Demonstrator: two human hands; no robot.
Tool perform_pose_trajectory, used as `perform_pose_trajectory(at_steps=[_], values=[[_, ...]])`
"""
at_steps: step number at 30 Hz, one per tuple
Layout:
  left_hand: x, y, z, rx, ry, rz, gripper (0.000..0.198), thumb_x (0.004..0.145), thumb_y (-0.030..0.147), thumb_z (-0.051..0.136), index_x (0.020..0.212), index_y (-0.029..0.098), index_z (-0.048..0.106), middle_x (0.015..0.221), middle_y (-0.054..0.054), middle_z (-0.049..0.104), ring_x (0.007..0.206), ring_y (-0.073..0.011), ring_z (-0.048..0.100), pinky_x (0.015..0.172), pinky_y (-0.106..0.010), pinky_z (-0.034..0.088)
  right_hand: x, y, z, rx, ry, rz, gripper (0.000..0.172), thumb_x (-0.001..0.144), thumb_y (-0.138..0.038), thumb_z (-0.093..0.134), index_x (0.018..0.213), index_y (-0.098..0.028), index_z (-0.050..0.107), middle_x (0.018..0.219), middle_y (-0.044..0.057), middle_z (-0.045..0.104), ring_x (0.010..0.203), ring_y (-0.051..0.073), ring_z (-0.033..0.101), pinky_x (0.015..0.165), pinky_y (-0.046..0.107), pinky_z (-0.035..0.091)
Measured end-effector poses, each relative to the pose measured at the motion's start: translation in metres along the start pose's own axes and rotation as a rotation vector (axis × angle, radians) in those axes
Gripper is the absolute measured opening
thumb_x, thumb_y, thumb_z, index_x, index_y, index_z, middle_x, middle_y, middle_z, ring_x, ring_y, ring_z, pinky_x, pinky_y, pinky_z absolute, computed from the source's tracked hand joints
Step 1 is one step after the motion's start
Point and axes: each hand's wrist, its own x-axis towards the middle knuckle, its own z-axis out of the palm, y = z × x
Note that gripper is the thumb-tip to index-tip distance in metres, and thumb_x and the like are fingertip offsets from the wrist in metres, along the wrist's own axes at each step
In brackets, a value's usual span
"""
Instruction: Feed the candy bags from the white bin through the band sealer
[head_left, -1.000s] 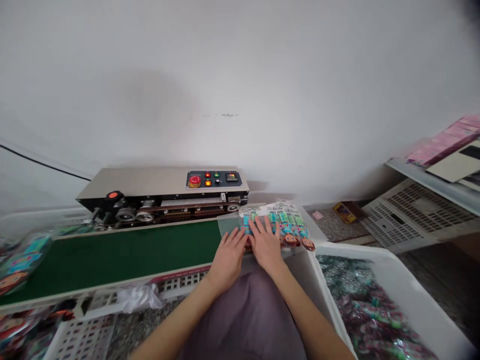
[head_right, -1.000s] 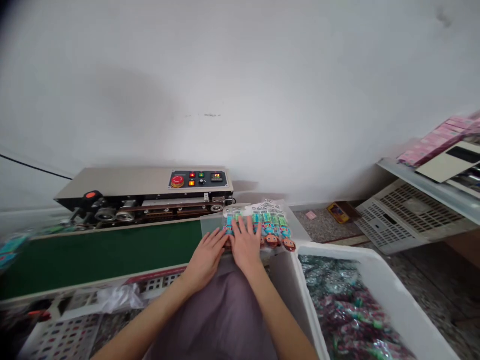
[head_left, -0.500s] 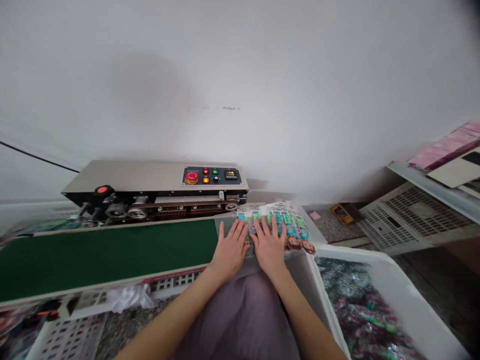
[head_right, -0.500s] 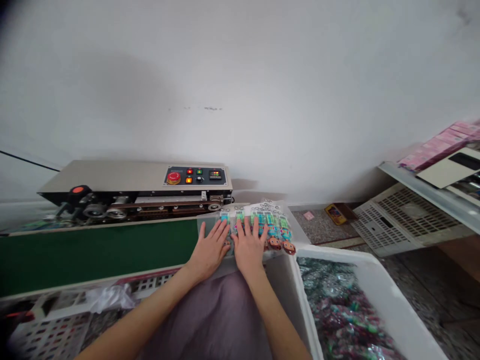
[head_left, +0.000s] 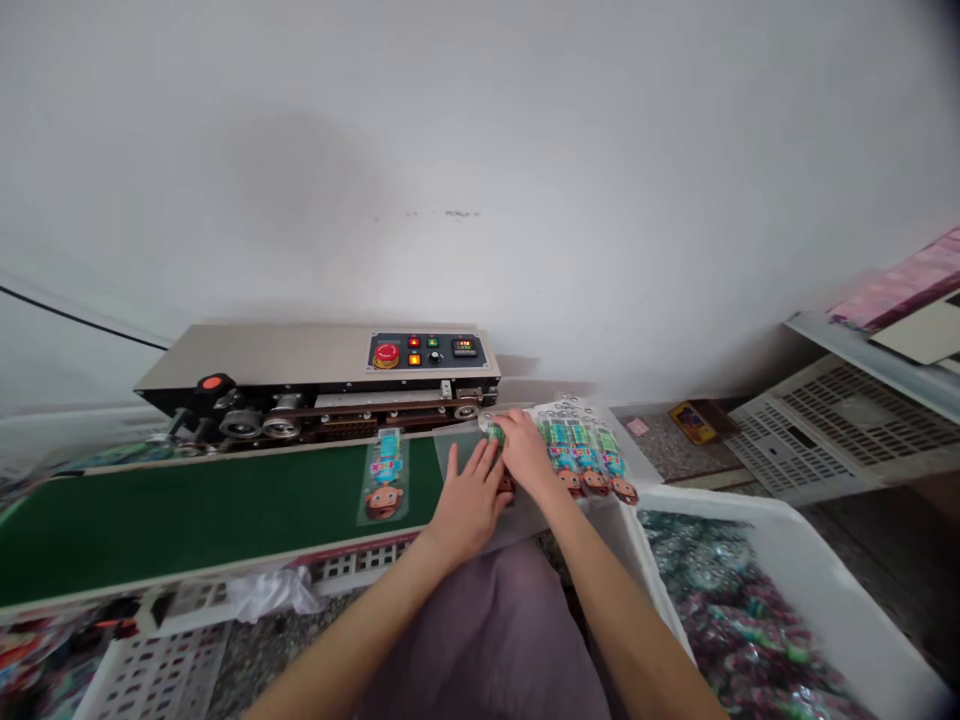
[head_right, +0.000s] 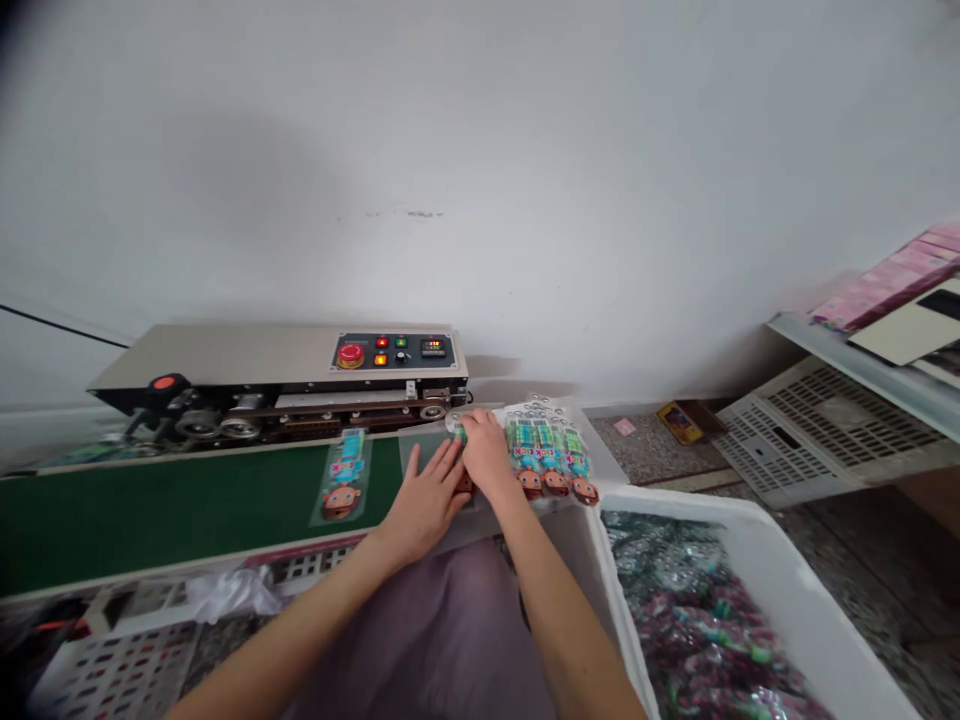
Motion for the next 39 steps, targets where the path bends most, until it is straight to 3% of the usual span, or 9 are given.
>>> perform_pose_trajectory(at_steps=[4,10,15,17,20,23,28,33,39], values=[[0.002,0.006,0.015,0.001,0.015,0.001,0.053,0.104,0.038,0.032,0.152,0.018,0.040,0.164,-0.013,0.029,0.152,-0.0296,0.025,0.119,-0.069,0.016,0.015,0.006,0.003,-0.009,-0.029,-0.004,0.041,0.087,-0.006,0.047,0.116,-0.021,0.072,0.115,0.008,0.066,0.111,0.022,0.055,0.095,0.030,0.042],[0.001,0.004,0.014,-0.009,0.015,-0.004,0.052,0.104,0.040,0.033,0.152,0.020,0.041,0.164,-0.012,0.031,0.151,-0.0301,0.027,0.119,-0.070,0.013,0.011,-0.001,-0.004,-0.030,-0.033,0.023,0.042,0.086,-0.007,0.048,0.118,-0.022,0.072,0.115,0.008,0.066,0.109,0.022,0.056,0.093,0.030,0.042],[-0.002,-0.004,0.014,0.023,0.031,-0.059,0.053,0.104,0.039,0.032,0.154,0.022,0.038,0.165,-0.010,0.029,0.152,-0.0289,0.025,0.119,-0.071,0.012,-0.036,0.022,-0.021,-0.123,0.110,0.143,0.050,0.095,-0.014,0.040,0.143,-0.016,0.054,0.140,0.014,0.058,0.130,0.029,0.045,0.111,0.046,0.030],[-0.007,-0.009,0.013,0.031,0.029,-0.079,0.052,0.104,0.039,0.032,0.154,0.023,0.039,0.165,-0.008,0.027,0.153,-0.0282,0.024,0.119,-0.070,0.012,-0.058,0.038,-0.019,-0.227,0.197,0.293,0.049,0.100,-0.028,0.039,0.147,-0.018,0.050,0.149,0.014,0.052,0.138,0.035,0.037,0.113,0.056,0.025],[-0.016,-0.018,0.007,0.037,0.016,-0.139,0.052,0.104,0.039,0.032,0.153,0.025,0.039,0.165,-0.007,0.029,0.152,-0.0289,0.026,0.119,-0.069,0.014,-0.077,0.047,-0.006,-0.340,0.164,0.380,0.054,0.102,-0.045,0.037,0.151,-0.027,0.045,0.160,0.010,0.039,0.143,0.041,0.032,0.110,0.063,0.025],[-0.029,-0.026,0.002,0.056,0.012,-0.235,0.051,0.103,0.037,0.034,0.152,0.023,0.042,0.163,-0.010,0.032,0.150,-0.0313,0.030,0.118,-0.071,0.016,-0.075,0.031,0.009,-0.369,0.137,0.383,0.057,0.101,-0.052,0.038,0.154,-0.032,0.040,0.164,0.009,0.031,0.145,0.044,0.028,0.109,0.068,0.023],[-0.047,-0.034,-0.008,0.133,0.074,-0.332,0.052,0.103,0.037,0.036,0.148,0.015,0.048,0.161,-0.017,0.034,0.150,-0.0343,0.030,0.117,-0.070,0.018,-0.055,-0.017,0.020,-0.295,0.156,0.352,0.057,0.100,-0.056,0.038,0.150,-0.030,0.047,0.163,0.015,0.031,0.147,0.044,0.025,0.110,0.070,0.019],[-0.038,-0.025,-0.017,0.064,0.074,-0.204,0.045,0.103,0.029,0.035,0.143,0.017,0.055,0.158,-0.013,0.042,0.149,-0.0310,0.034,0.119,-0.066,0.023,-0.050,-0.041,0.008,-0.201,0.103,0.265,0.056,0.101,-0.058,0.033,0.146,-0.031,0.053,0.162,0.013,0.035,0.147,0.041,0.027,0.109,0.064,0.027],[-0.004,-0.009,-0.003,-0.056,0.027,0.023,0.049,0.106,0.030,0.028,0.151,0.017,0.042,0.159,-0.011,0.040,0.150,-0.0262,0.031,0.121,-0.064,0.019,-0.059,-0.011,-0.010,-0.257,-0.002,0.138,0.047,0.103,-0.042,0.036,0.146,-0.033,0.052,0.160,0.006,0.039,0.145,0.039,0.032,0.102,0.056,0.037]])
